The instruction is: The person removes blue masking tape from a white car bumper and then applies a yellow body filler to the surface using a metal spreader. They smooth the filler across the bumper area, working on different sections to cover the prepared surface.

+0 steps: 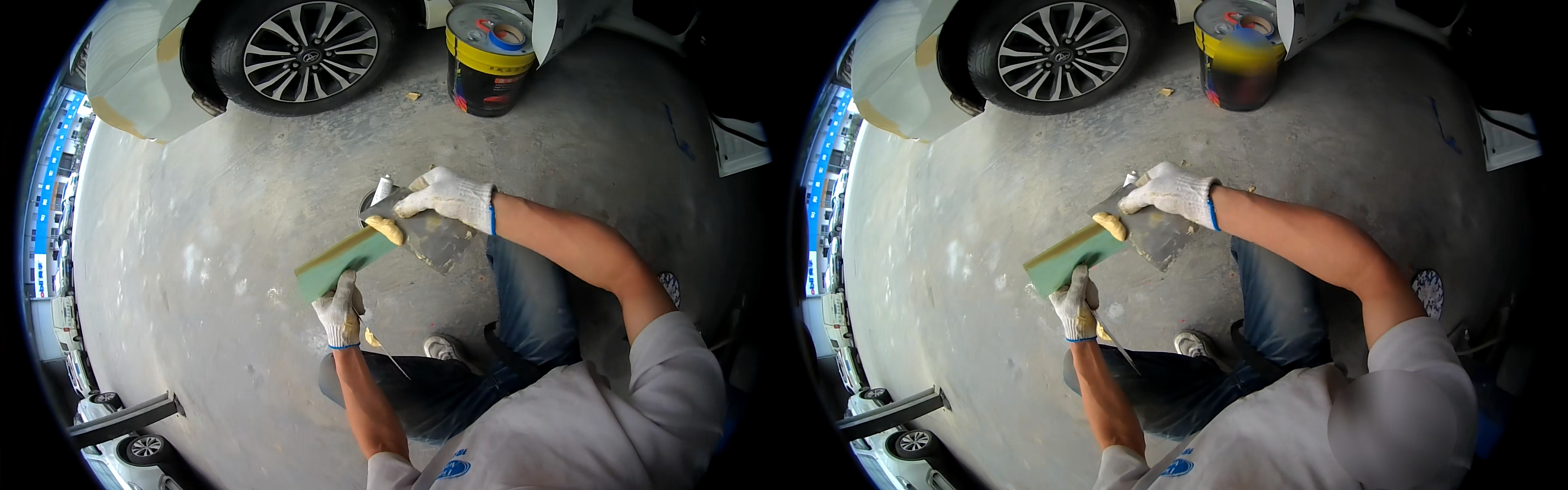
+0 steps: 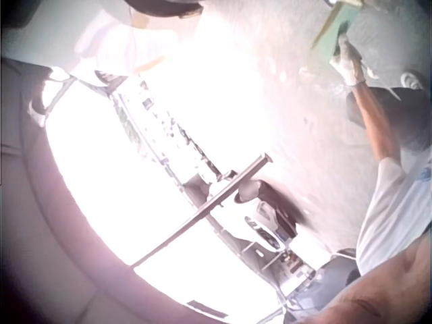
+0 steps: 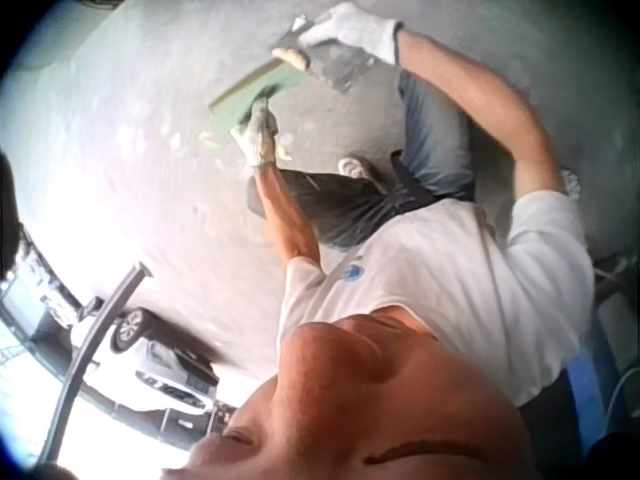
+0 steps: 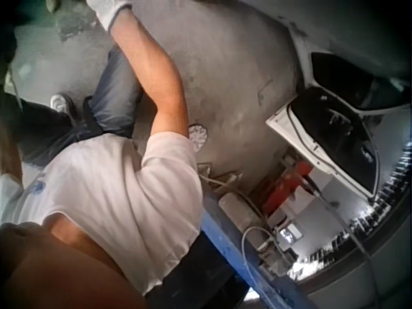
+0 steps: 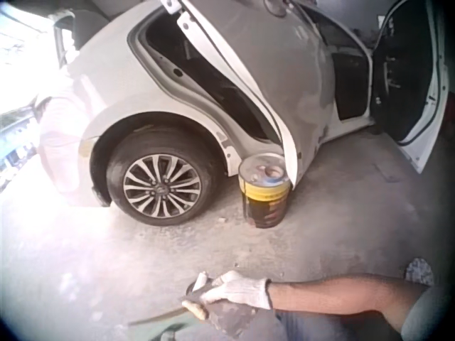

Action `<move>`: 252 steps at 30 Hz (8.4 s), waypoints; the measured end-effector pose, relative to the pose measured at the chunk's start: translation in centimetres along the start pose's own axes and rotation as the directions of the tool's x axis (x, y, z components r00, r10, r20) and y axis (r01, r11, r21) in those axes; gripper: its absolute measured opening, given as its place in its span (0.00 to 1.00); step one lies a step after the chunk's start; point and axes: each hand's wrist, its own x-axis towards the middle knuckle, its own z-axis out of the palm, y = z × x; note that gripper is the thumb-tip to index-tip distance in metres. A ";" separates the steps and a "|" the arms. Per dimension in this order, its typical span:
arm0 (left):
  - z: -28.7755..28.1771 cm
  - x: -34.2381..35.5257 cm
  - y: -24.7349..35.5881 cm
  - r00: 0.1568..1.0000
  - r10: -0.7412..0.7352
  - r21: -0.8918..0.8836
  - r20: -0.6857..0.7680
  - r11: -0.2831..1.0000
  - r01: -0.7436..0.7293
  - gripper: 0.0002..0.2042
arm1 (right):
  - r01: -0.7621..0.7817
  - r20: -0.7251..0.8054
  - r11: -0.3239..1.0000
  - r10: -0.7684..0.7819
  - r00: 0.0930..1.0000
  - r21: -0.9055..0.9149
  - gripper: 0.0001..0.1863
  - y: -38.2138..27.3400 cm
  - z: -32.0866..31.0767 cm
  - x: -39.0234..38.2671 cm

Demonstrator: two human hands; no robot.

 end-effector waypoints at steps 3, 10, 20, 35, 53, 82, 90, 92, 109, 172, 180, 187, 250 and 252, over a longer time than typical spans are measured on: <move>0.5 1.1 -3.2 0.996 0.058 -0.556 -0.066 0.827 -0.085 0.21 | 0.048 0.154 0.984 -0.075 0.985 0.174 0.09 -0.9 8.7 -0.8; -0.3 4.6 -10.2 0.965 -0.197 -0.134 -0.174 0.975 0.175 0.07 | -0.039 0.320 0.838 -0.164 0.933 0.545 0.13 4.1 9.7 -7.7; 0.8 9.3 -19.2 0.877 -0.477 -0.795 0.051 0.513 0.325 0.08 | 0.092 -0.235 0.774 0.075 0.969 0.626 0.12 9.9 -1.8 -13.1; 2.0 5.3 -20.6 0.794 -0.539 -0.788 -0.282 0.602 0.130 0.30 | 0.394 -0.511 0.705 -0.053 0.858 0.589 0.09 8.0 -0.1 -9.1; 19.2 -3.2 -1.4 0.912 0.260 -0.081 -0.318 0.950 -0.300 0.24 | 0.633 -0.807 0.581 0.071 0.587 0.512 0.09 8.7 -0.6 -5.4; 44.5 -4.7 13.3 0.709 0.514 0.033 0.484 0.798 -0.601 0.08 | 0.527 -0.437 0.743 -0.669 0.601 -0.412 0.18 0.9 -26.9 -29.3; 52.0 -0.3 9.0 0.618 0.580 -0.091 0.530 0.764 -0.639 0.10 | 0.462 -0.856 0.816 -0.477 0.197 -0.348 0.12 3.1 -34.8 -29.8; 54.2 0.2 6.9 0.603 0.577 -0.199 0.551 0.792 -0.577 0.12 | 0.655 -0.936 0.744 -0.311 0.164 -0.132 0.12 4.1 -35.7 -27.2; 65.6 2.1 3.9 0.718 0.412 -0.133 0.561 0.901 -0.413 0.11 | 0.728 -0.967 0.641 0.107 0.230 0.244 0.13 2.6 -42.4 -20.4; 74.2 9.2 7.7 0.782 0.609 0.478 0.130 0.653 -0.587 0.21 | 0.504 -0.773 0.677 -0.633 0.029 -0.536 0.13 3.1 -62.5 -16.0; 75.0 8.6 5.7 0.897 0.413 0.369 0.160 0.817 -0.442 0.19 | 0.407 -0.399 0.416 -0.908 0.129 -0.813 0.17 1.8 -56.4 -14.3; 73.1 8.9 8.7 0.716 0.674 0.448 -0.183 0.705 -0.550 0.20 | 0.599 -0.530 0.647 -0.751 0.394 -0.471 0.12 6.4 -51.2 -13.9; 56.1 8.1 7.3 0.408 0.531 0.587 0.743 -0.809 -0.015 0.24 | 0.871 -0.969 0.464 -0.241 -0.053 -0.163 0.10 6.0 -54.0 9.1; 57.0 7.9 7.4 0.410 0.569 0.634 0.713 -0.773 -0.030 0.21 | 0.837 -0.985 0.539 -0.173 -0.005 -0.099 0.11 7.4 -53.6 6.9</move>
